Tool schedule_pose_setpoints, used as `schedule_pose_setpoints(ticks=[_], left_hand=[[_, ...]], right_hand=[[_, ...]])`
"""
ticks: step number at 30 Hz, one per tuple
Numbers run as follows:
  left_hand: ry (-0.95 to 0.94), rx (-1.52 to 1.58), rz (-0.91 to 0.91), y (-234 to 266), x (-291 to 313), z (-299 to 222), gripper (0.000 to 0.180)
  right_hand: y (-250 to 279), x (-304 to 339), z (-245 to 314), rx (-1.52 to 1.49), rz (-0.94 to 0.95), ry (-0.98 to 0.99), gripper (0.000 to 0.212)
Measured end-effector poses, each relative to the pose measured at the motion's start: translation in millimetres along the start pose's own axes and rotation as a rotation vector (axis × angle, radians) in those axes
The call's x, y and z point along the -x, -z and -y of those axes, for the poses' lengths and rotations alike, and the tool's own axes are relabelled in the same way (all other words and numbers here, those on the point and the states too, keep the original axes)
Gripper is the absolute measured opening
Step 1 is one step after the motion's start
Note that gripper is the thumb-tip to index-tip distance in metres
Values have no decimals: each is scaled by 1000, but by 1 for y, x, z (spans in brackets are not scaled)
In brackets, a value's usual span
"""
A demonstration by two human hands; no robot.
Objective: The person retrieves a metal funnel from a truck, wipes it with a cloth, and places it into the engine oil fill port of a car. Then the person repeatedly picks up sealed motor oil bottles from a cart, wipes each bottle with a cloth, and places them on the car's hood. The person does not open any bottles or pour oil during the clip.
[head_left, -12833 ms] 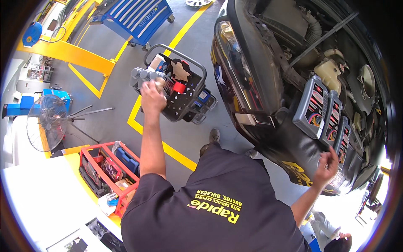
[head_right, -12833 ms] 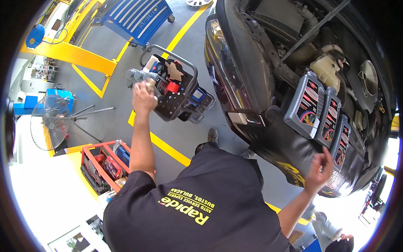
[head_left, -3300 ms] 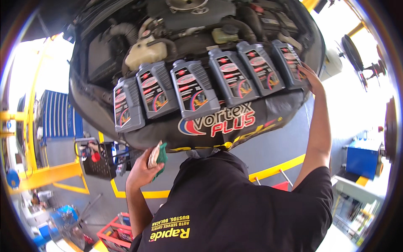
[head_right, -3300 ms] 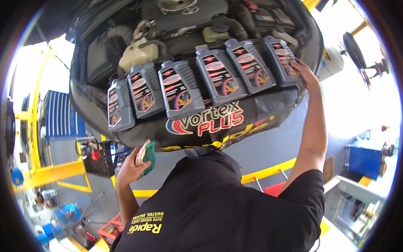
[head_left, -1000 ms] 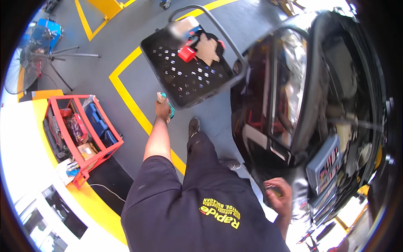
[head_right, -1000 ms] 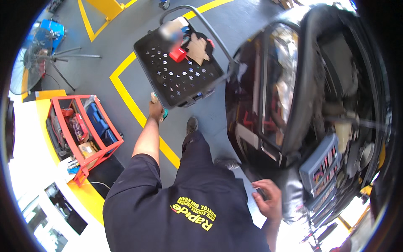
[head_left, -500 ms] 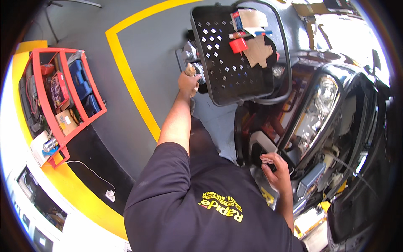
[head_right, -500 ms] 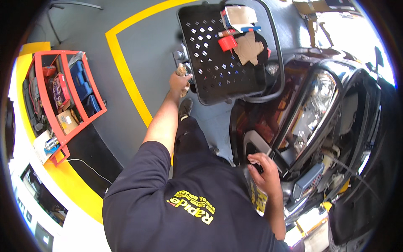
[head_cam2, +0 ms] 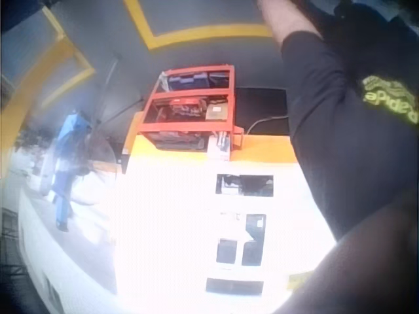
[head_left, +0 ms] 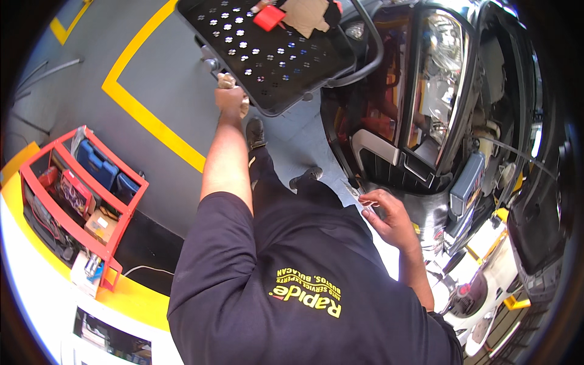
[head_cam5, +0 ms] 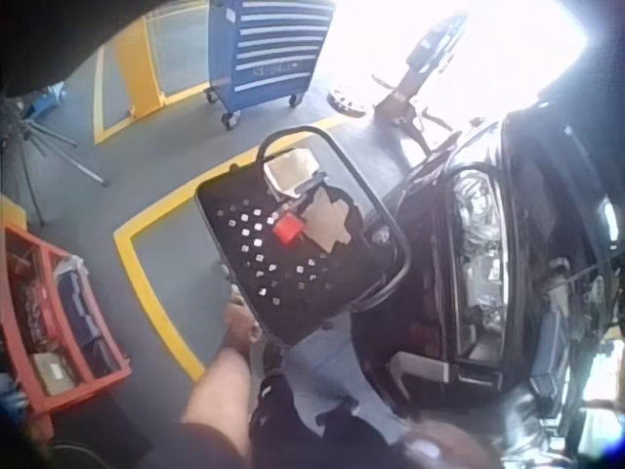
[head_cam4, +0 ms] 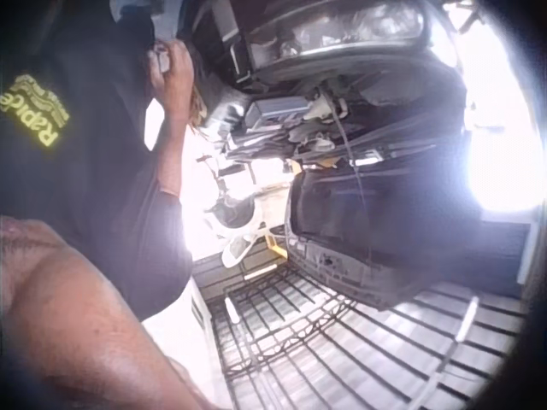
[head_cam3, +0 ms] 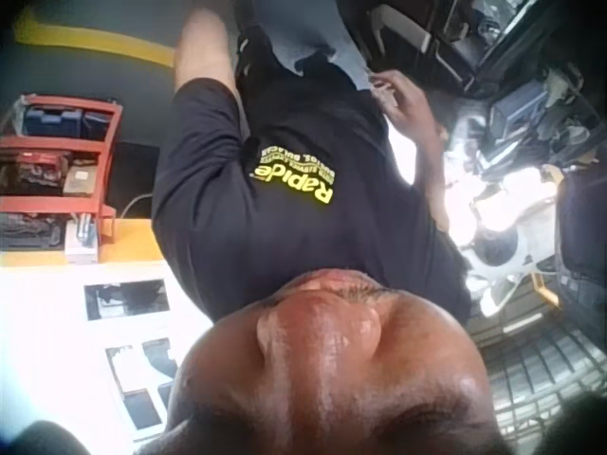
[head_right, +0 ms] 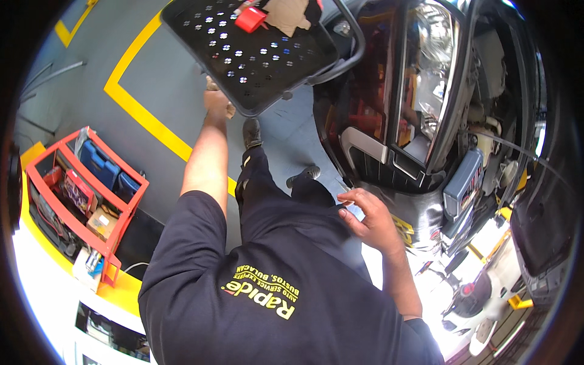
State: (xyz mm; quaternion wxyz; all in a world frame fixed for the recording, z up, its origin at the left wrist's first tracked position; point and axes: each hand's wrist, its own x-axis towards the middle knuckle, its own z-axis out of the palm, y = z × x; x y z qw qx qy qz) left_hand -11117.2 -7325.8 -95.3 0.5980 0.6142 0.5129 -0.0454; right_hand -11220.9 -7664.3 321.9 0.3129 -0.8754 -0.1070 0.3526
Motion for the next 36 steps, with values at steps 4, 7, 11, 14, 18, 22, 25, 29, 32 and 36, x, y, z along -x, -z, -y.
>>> schedule_pose_setpoints(ticks=[4,7,11,14,18,22,25,29,32,36], left_hand=[[5,311,193,4,-29,24,20],[-46,431,380,6,-29,34,41],[2,149,345,24,-3,25,38],[115,57,244,57,9,25,18],[-122,178,178,125,66,27,44],[-226,31,191,200,152,25,64],[-315,-118,346,194,255,-3,70],[-401,-344,680,115,388,-35,73],[-455,-510,942,27,522,-66,77],[-560,-615,1336,-82,652,-92,53]], right_hand=[[-2,25,-17,-45,-1,-81,29],[-6,41,-35,-74,-5,-123,27],[-5,74,-60,-141,-60,-116,29],[-12,107,-90,-200,-115,-127,31],[-24,153,-128,-296,-180,-130,34],[-49,195,-176,-357,-277,-74,35],[-69,216,-210,-323,-348,36,37],[-60,236,-233,-173,-465,199,48],[-26,258,-243,-111,-643,269,67],[-4,310,-280,-197,-710,271,90]])
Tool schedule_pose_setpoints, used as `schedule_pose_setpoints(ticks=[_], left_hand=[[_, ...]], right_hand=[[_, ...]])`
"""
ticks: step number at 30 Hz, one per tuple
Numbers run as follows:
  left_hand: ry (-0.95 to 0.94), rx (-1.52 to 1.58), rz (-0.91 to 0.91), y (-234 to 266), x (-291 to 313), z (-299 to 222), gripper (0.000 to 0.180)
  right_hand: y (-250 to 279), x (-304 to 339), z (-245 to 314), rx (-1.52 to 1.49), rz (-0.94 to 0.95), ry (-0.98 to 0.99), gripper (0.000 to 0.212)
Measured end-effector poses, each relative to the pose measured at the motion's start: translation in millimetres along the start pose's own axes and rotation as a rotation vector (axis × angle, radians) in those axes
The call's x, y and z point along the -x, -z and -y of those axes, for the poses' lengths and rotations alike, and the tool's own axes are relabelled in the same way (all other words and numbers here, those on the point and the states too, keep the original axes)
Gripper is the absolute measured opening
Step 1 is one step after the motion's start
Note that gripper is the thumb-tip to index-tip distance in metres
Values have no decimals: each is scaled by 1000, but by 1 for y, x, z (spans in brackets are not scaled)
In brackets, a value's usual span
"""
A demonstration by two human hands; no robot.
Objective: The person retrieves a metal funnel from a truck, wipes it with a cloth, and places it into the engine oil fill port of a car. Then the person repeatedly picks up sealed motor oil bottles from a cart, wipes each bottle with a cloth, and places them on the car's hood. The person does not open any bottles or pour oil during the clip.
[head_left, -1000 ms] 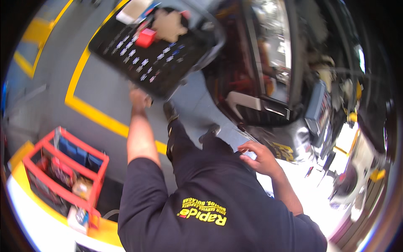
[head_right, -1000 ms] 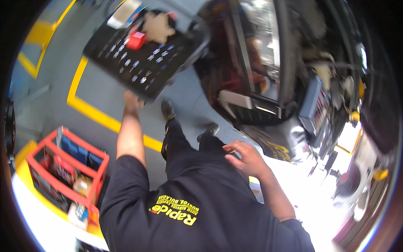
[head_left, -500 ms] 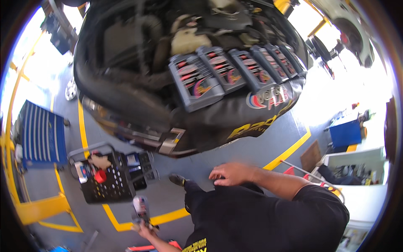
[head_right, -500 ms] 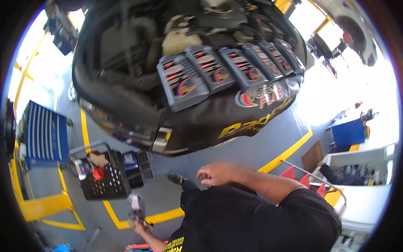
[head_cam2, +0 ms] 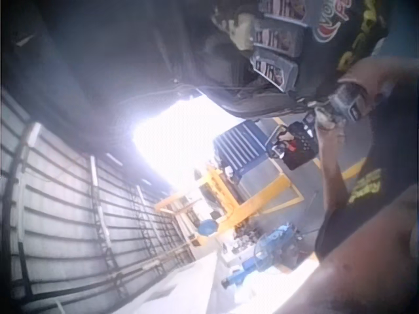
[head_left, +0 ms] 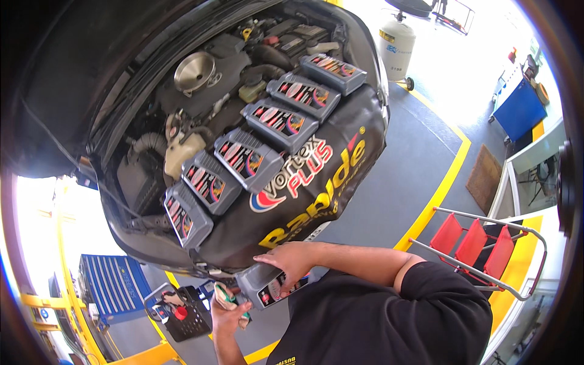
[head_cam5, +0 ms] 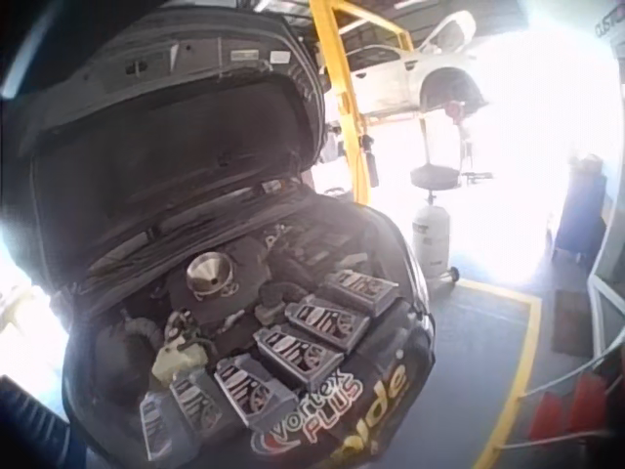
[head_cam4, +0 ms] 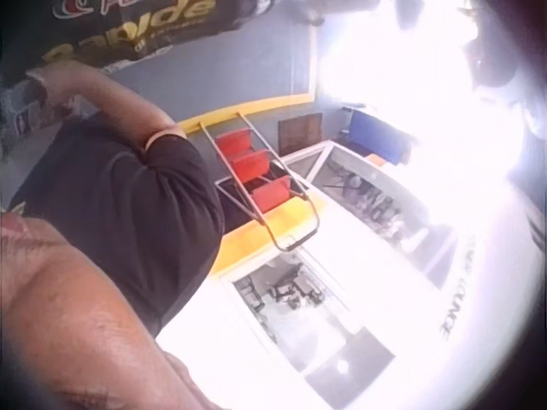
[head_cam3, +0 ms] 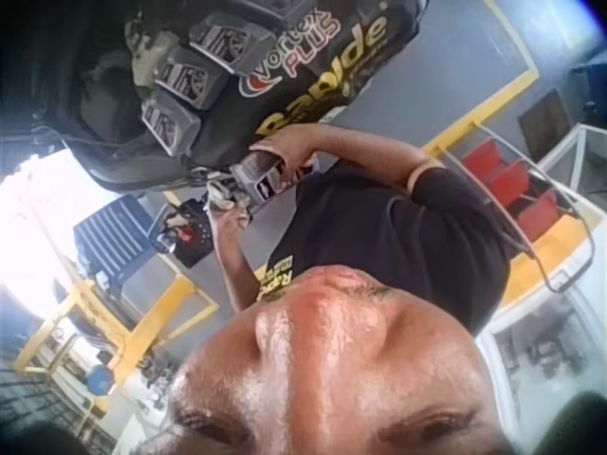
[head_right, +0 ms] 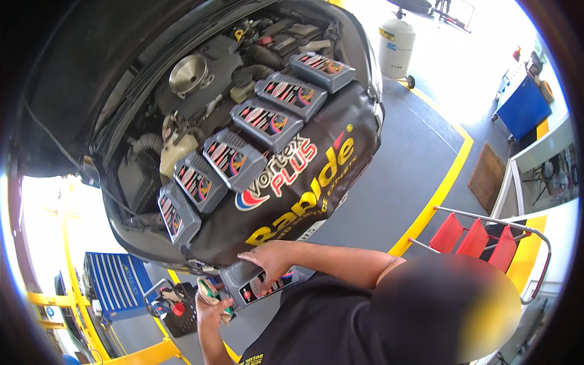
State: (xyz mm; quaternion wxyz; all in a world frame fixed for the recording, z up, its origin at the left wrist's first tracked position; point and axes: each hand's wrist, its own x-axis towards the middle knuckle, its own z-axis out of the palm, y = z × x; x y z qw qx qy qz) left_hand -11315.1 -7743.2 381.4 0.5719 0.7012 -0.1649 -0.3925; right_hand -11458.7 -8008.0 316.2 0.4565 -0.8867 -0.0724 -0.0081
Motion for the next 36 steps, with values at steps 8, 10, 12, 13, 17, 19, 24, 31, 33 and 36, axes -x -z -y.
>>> schedule_pose_setpoints(ticks=[8,10,12,13,17,19,24,31,33,36], left_hand=[[-678,-249,336,-171,-108,-121,48],[-644,91,407,-194,-132,-120,52],[-427,327,414,-212,-152,-115,55],[-319,402,397,-219,-162,-114,56],[-77,518,394,-236,-200,-122,58],[-3,568,275,-250,-207,-139,56],[-220,589,78,-280,-223,-156,55],[-227,610,-372,-305,-203,-141,55],[-225,568,-443,-307,-197,-142,52],[-222,550,-496,-315,-193,-146,51]], right_hand=[[150,109,-21,-437,-343,-220,86],[158,145,-52,-494,-595,-206,94],[190,185,-66,-229,-895,-249,105],[220,200,-61,7,-1038,-286,111],[359,230,-77,-14,-1345,-459,109],[435,226,-107,51,-1281,-531,102],[574,198,-247,97,-968,-786,91],[599,162,-368,-255,-691,-728,92],[603,170,-361,-46,-628,-852,95],[604,159,-348,492,-473,-875,86]])
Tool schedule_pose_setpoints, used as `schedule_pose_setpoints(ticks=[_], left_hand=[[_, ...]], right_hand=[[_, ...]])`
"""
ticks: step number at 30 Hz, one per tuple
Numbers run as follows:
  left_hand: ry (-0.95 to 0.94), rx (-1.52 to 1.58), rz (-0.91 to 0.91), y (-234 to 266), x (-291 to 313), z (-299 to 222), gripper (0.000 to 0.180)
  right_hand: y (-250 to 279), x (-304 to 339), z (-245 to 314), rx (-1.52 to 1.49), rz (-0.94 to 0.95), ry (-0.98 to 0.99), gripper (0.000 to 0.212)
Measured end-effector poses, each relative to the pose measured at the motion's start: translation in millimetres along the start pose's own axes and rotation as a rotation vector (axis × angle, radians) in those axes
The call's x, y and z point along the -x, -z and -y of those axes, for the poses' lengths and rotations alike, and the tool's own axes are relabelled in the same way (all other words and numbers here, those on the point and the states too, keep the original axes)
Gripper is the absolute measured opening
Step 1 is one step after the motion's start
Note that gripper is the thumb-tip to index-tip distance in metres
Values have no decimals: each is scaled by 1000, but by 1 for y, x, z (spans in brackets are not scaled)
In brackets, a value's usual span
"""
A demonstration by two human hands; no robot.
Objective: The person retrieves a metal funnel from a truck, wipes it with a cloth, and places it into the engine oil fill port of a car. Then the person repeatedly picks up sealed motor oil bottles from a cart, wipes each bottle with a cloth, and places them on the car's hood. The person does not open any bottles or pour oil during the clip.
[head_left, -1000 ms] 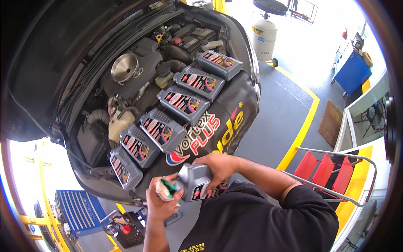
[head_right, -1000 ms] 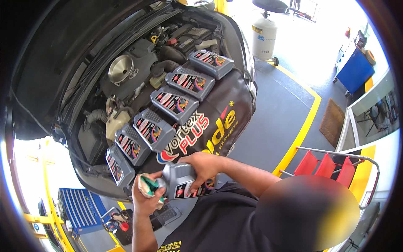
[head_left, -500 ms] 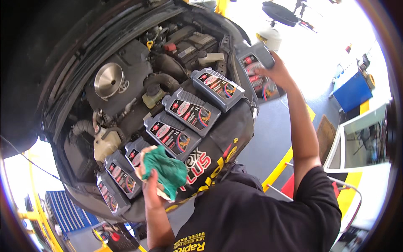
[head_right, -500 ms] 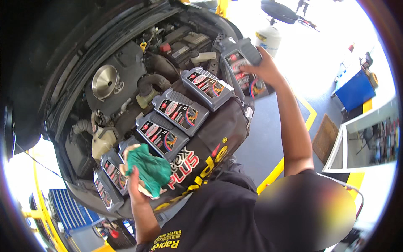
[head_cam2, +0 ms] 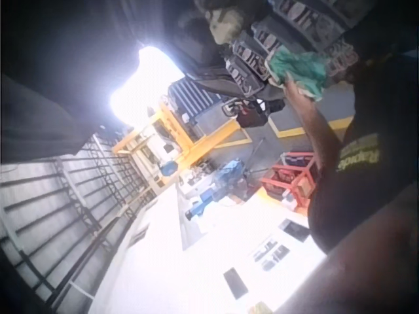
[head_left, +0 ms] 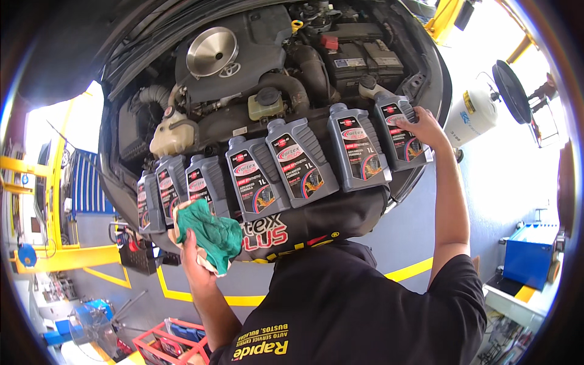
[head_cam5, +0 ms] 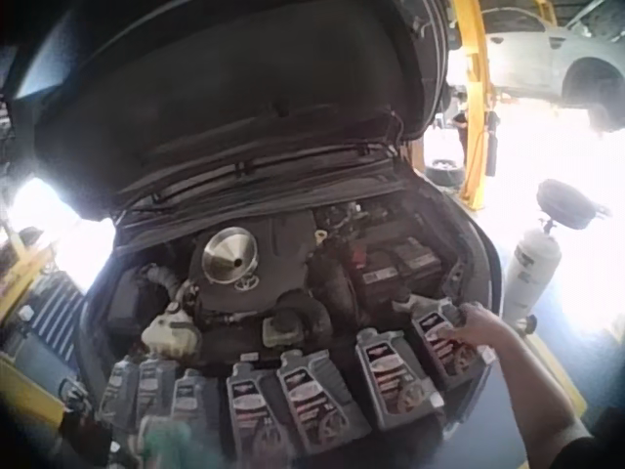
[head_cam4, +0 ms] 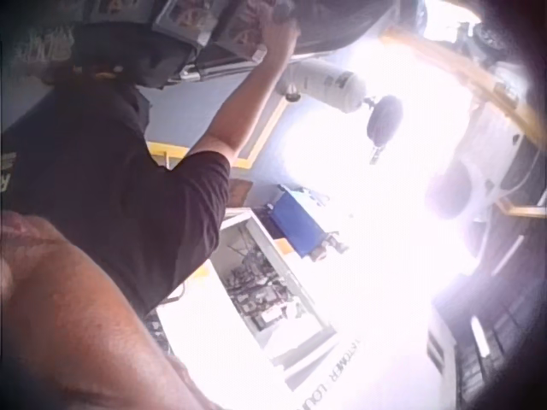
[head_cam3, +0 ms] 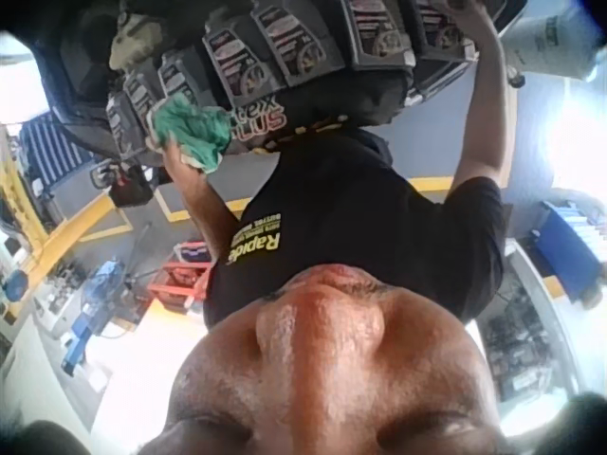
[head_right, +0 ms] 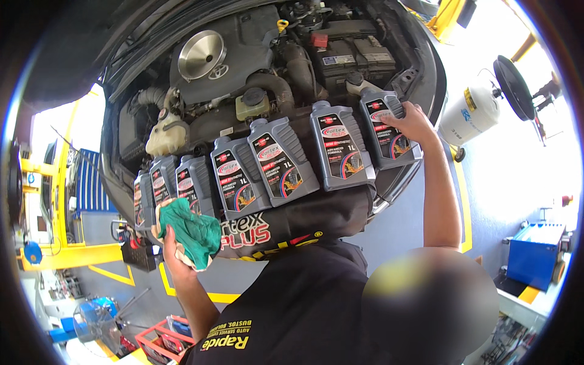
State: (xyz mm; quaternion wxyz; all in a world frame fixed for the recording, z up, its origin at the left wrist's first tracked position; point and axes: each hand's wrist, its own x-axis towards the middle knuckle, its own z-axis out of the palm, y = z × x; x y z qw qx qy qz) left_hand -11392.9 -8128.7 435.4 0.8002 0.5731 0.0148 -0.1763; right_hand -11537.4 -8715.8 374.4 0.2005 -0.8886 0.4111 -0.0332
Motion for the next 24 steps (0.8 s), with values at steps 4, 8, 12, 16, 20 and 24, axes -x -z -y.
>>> schedule_pose_setpoints(ticks=[4,8,12,16,20,24], left_hand=[[-58,1,-75,-16,3,-2,52],[-52,0,-33,-12,-9,11,57],[-24,-68,95,-36,-19,12,59],[66,-6,157,-37,-20,18,50],[119,46,341,-11,-40,30,55],[-16,362,576,-31,-59,4,79]], right_hand=[[4,39,40,-115,-396,160,71],[-35,101,131,-182,-236,274,87],[-59,94,182,46,43,-43,118],[-61,83,173,0,82,-124,119],[-55,107,159,-225,-198,45,123],[-28,170,147,-367,-343,381,128]])
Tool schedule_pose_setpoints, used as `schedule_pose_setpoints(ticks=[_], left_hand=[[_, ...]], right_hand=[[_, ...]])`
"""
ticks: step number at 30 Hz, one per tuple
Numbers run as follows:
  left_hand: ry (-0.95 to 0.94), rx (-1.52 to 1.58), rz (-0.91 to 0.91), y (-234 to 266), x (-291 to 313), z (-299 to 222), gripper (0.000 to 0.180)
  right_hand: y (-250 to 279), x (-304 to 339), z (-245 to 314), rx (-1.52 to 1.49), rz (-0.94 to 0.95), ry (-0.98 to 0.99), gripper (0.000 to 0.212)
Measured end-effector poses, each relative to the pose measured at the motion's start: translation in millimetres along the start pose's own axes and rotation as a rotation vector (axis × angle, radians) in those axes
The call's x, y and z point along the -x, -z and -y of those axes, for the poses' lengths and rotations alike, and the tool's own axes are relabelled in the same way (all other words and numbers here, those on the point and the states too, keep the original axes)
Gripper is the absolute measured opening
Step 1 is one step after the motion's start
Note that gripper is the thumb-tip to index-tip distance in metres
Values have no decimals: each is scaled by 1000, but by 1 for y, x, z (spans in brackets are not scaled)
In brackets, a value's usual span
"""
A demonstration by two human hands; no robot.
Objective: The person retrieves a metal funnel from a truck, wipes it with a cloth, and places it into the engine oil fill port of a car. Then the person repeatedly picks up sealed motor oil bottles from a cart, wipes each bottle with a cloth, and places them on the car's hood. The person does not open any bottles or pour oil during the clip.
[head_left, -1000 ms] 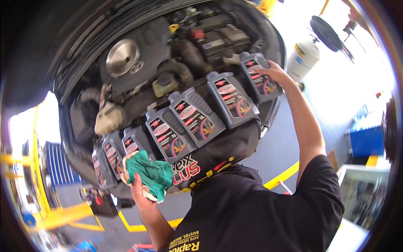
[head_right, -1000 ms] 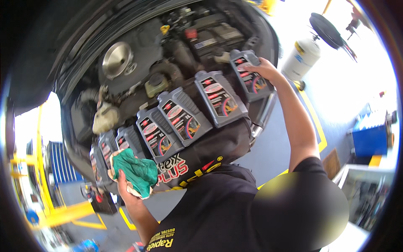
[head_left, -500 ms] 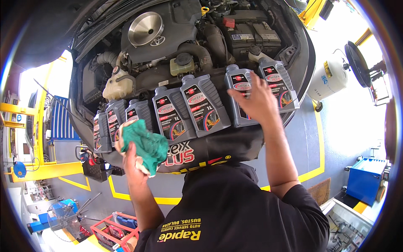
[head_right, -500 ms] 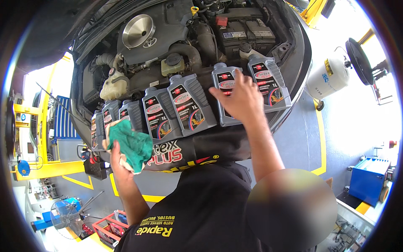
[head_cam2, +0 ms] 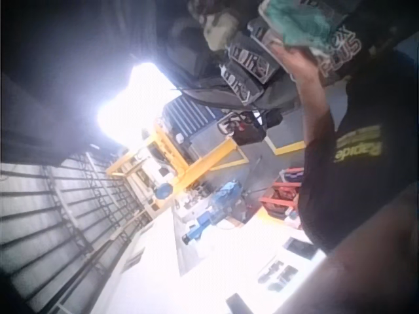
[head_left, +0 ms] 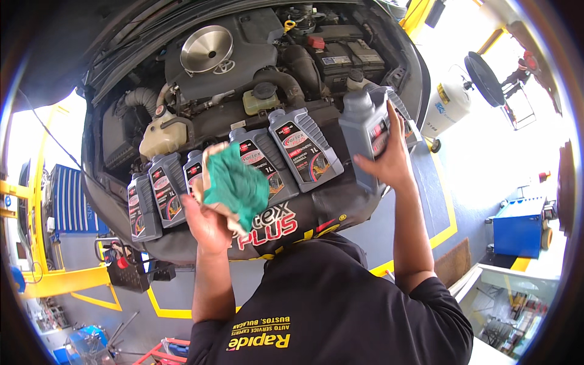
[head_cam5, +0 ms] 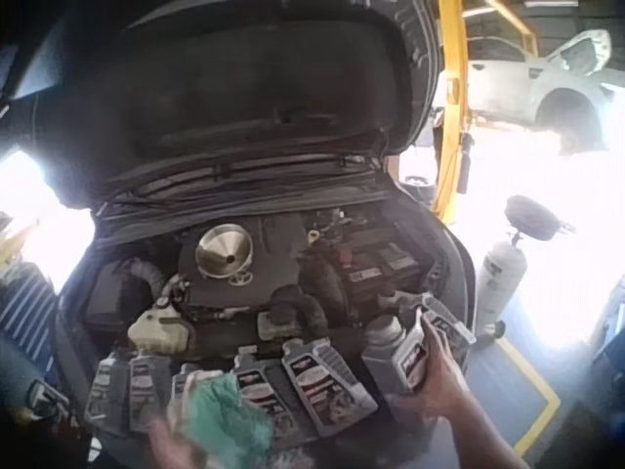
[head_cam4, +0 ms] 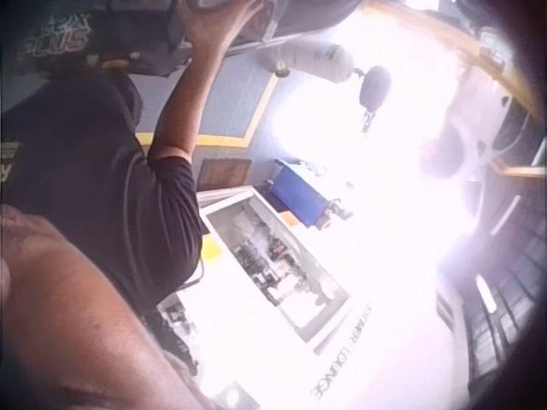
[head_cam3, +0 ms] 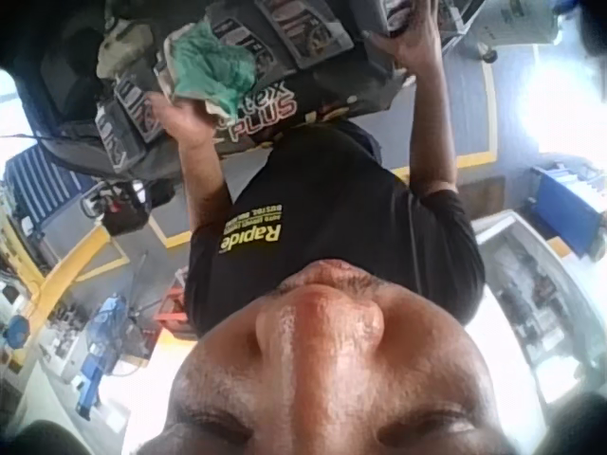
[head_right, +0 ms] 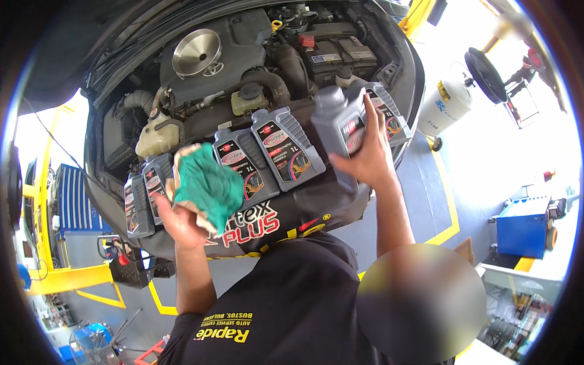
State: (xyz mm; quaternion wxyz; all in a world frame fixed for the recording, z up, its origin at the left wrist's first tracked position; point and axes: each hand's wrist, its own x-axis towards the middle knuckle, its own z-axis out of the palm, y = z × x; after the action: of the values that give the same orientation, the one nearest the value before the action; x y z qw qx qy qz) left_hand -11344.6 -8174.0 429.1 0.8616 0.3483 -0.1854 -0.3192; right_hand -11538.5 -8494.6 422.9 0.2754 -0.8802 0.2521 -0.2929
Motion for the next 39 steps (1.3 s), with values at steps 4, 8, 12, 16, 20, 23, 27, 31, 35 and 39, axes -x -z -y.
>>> schedule_pose_setpoints(ticks=[4,8,12,16,20,23,27,31,35,39], left_hand=[[-161,-639,586,-65,-36,-9,81],[-1013,-999,1296,-96,-51,9,51],[-1026,-921,1383,-101,-54,8,30],[-747,-971,1246,-95,-60,17,20],[-161,-1331,791,-77,-65,38,16],[-100,-1385,608,-87,-61,36,20],[-961,-977,923,-99,-38,21,24],[-1113,-938,1098,-95,-28,14,22],[-485,-1189,744,-64,-59,23,14],[-177,-1327,417,-67,-46,20,14]], right_hand=[[30,38,46,-389,363,272,127],[22,60,55,-744,876,326,120],[-2,89,60,-1024,897,136,128],[-2,94,80,-679,593,242,130],[-6,95,105,224,253,59,124],[-4,82,99,368,167,202,127],[21,63,56,-773,868,95,127],[1,60,51,-824,996,227,128],[-4,66,115,-115,405,10,125],[-16,71,118,218,280,205,127]])
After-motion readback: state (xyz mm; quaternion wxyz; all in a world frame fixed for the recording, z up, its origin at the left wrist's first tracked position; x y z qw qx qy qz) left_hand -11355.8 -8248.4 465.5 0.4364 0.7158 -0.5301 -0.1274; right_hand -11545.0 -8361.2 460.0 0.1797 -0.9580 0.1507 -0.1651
